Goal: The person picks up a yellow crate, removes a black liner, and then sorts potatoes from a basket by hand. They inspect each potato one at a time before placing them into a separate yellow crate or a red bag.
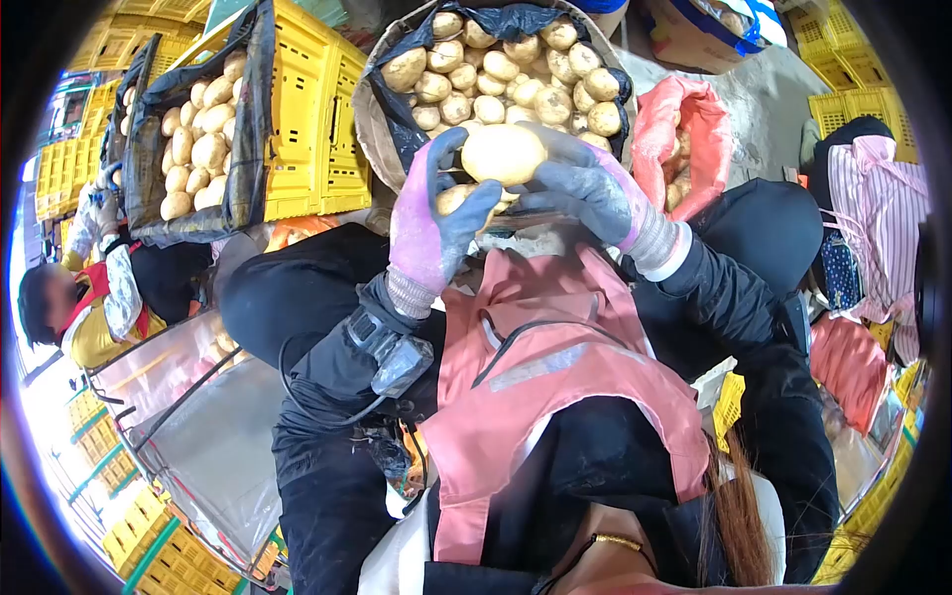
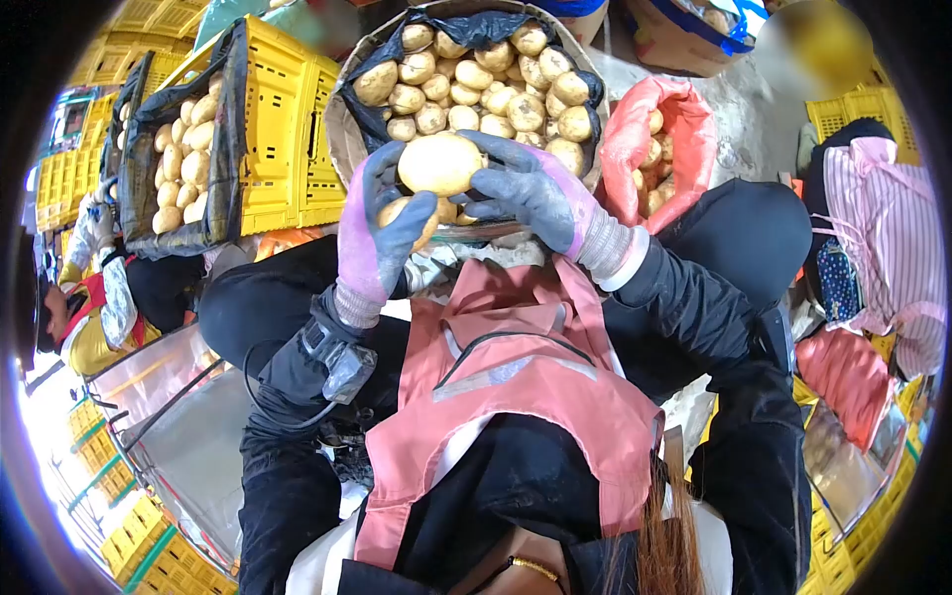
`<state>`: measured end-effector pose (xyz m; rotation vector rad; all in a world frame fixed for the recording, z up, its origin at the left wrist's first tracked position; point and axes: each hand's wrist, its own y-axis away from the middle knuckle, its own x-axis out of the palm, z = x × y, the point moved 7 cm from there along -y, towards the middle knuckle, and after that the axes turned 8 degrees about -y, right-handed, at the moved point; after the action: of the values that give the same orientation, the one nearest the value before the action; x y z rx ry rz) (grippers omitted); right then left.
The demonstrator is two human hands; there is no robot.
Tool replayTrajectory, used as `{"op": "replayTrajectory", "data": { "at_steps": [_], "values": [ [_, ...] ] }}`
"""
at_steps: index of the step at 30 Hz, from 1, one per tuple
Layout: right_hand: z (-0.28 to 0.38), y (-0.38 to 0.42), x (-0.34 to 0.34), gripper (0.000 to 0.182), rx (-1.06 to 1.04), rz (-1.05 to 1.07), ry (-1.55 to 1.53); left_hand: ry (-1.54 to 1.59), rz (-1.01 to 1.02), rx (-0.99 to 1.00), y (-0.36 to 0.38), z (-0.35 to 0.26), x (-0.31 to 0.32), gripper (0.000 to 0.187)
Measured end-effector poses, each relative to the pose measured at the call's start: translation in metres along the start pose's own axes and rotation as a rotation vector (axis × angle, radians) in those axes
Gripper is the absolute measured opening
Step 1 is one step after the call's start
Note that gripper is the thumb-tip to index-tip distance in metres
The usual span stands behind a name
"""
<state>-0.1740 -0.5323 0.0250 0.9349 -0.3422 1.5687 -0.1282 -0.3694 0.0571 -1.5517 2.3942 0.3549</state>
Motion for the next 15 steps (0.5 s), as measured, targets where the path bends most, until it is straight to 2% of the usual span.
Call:
{"op": "replayTrajectory", "data": {
  "at_steps": [1,3,4,6,7,9,11,12,13,15],
  "values": [
    [0.002,0.002,0.004,0.06,0.004,0.01,0.002,-0.003,-0.01,0.0,0.001,0.001,0.002,0.063],
    [0.014,0.004,0.012,0.057,-0.089,-0.017,0.454,0.089,0.072,0.004,0.001,0.003,0.01,0.064],
    [0.011,0.006,0.013,0.052,-0.073,-0.089,0.422,0.234,0.102,-0.087,0.002,0.018,0.014,0.062],
    [0.008,0.004,-0.006,0.032,-0.179,-0.276,0.843,0.477,0.158,-0.291,0.007,0.031,0.018,0.056],
    [0.014,0.003,-0.002,0.023,-0.341,-0.271,0.907,0.502,0.144,-0.257,0.007,0.034,0.015,0.052],
    [0.018,-0.003,0.007,0.019,-0.265,-0.21,1.046,0.517,0.072,-0.182,-0.002,0.028,-0.001,0.05],
    [0.008,-0.007,0.001,0.021,-0.28,-0.165,0.864,0.659,0.005,-0.086,-0.021,0.024,-0.03,0.048],
    [-0.001,-0.012,-0.014,0.022,-0.273,-0.18,0.774,0.734,-0.058,-0.114,-0.028,0.022,-0.054,0.048],
    [-0.009,-0.018,-0.027,0.024,-0.255,-0.177,0.682,0.576,-0.225,0.032,-0.032,0.005,-0.093,0.047],
    [-0.014,-0.026,-0.042,0.029,-0.174,-0.155,0.534,0.969,-0.41,0.044,-0.046,0.033,-0.157,0.051]
  ]
}}
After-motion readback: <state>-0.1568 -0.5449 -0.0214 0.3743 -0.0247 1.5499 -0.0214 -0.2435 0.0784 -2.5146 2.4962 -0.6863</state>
